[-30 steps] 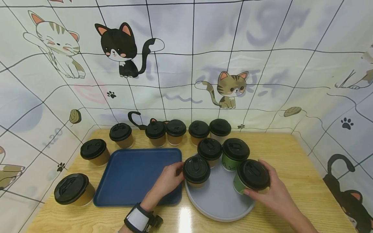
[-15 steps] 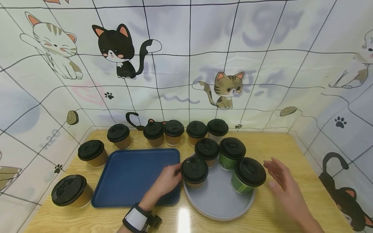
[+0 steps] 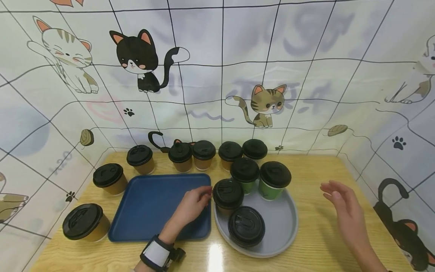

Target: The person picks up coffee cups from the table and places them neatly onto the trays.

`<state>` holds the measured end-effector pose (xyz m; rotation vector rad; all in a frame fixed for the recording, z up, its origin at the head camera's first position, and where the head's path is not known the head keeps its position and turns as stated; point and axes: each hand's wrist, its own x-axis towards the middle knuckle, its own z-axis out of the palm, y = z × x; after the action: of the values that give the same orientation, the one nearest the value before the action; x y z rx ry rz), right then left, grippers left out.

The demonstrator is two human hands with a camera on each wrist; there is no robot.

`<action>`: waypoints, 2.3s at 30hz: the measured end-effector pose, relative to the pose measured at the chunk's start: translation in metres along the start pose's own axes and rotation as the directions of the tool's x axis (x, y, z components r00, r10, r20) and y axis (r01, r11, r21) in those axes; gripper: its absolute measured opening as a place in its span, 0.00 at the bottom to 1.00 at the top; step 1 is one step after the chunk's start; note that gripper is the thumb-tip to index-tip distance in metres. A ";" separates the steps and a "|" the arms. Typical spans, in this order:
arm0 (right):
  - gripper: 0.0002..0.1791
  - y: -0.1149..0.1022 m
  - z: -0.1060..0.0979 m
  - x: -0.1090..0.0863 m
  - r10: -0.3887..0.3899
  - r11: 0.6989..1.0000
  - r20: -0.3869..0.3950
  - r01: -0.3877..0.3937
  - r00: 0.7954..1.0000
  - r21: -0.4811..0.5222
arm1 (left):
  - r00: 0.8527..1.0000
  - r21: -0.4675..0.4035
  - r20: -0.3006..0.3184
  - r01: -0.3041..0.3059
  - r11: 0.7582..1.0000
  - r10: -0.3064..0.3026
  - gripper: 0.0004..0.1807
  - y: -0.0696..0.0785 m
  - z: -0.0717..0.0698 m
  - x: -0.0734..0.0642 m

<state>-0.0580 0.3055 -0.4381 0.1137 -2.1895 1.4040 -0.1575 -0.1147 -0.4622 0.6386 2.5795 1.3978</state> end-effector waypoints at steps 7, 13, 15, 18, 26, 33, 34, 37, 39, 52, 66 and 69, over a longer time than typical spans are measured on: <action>0.20 0.003 0.003 0.004 0.008 0.999 0.011 -0.008 1.000 -0.034 | 0.998 0.044 0.052 -0.039 0.998 0.037 0.22 0.000 0.009 0.005; 0.20 0.006 0.009 0.012 0.011 0.999 0.013 -0.010 1.000 -0.037 | 0.998 -0.027 -0.018 0.059 0.998 -0.060 0.24 0.003 0.006 0.001; 0.20 0.006 0.013 0.017 0.020 0.998 0.023 -0.019 1.000 -0.065 | 0.997 -0.004 -0.032 0.074 0.997 -0.074 0.24 0.004 0.006 0.000; 0.23 0.007 0.021 0.031 0.068 0.989 0.062 -0.059 0.996 -0.134 | 0.999 0.031 -0.023 0.049 0.998 -0.048 0.20 0.003 0.007 -0.001; 0.38 0.027 0.046 0.091 0.164 0.978 0.303 -0.114 0.939 -0.174 | 0.999 0.003 0.038 -0.027 1.000 0.027 0.17 -0.002 0.010 -0.002; 0.49 0.033 0.078 0.126 0.181 0.979 0.450 -0.117 0.875 -0.167 | 0.998 0.020 0.042 -0.048 0.999 0.047 0.14 -0.002 0.010 -0.003; 0.49 0.034 0.083 0.129 0.176 0.980 0.464 -0.109 0.868 -0.168 | 0.998 0.017 0.043 -0.046 0.999 0.045 0.14 -0.003 0.009 -0.003; 0.52 0.038 0.095 0.139 0.159 0.983 0.504 -0.087 0.849 -0.164 | 0.998 0.007 0.047 -0.039 0.999 0.038 0.14 -0.003 0.009 -0.004; 0.55 0.041 0.102 0.143 0.159 0.983 0.529 -0.081 0.834 -0.168 | 0.998 0.007 0.049 -0.033 0.999 0.033 0.14 -0.003 0.009 -0.004; 0.63 0.052 0.128 0.165 0.132 0.991 0.630 -0.078 0.766 -0.113 | 0.998 -0.007 0.061 0.014 1.000 -0.014 0.16 -0.001 0.006 -0.005; 0.51 0.049 0.129 0.162 0.090 0.996 0.604 -0.079 0.792 -0.044 | 0.997 -0.051 0.076 0.014 0.999 -0.010 0.16 -0.001 0.007 -0.006; 0.51 0.046 0.122 0.160 0.106 0.994 0.581 -0.103 0.807 -0.038 | 0.997 -0.048 0.073 0.009 0.999 -0.005 0.16 -0.001 0.006 -0.006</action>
<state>-0.2578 0.2542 -0.4383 0.4909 -2.7295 1.5755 -0.1506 -0.1128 -0.4670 0.6599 2.4817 1.4030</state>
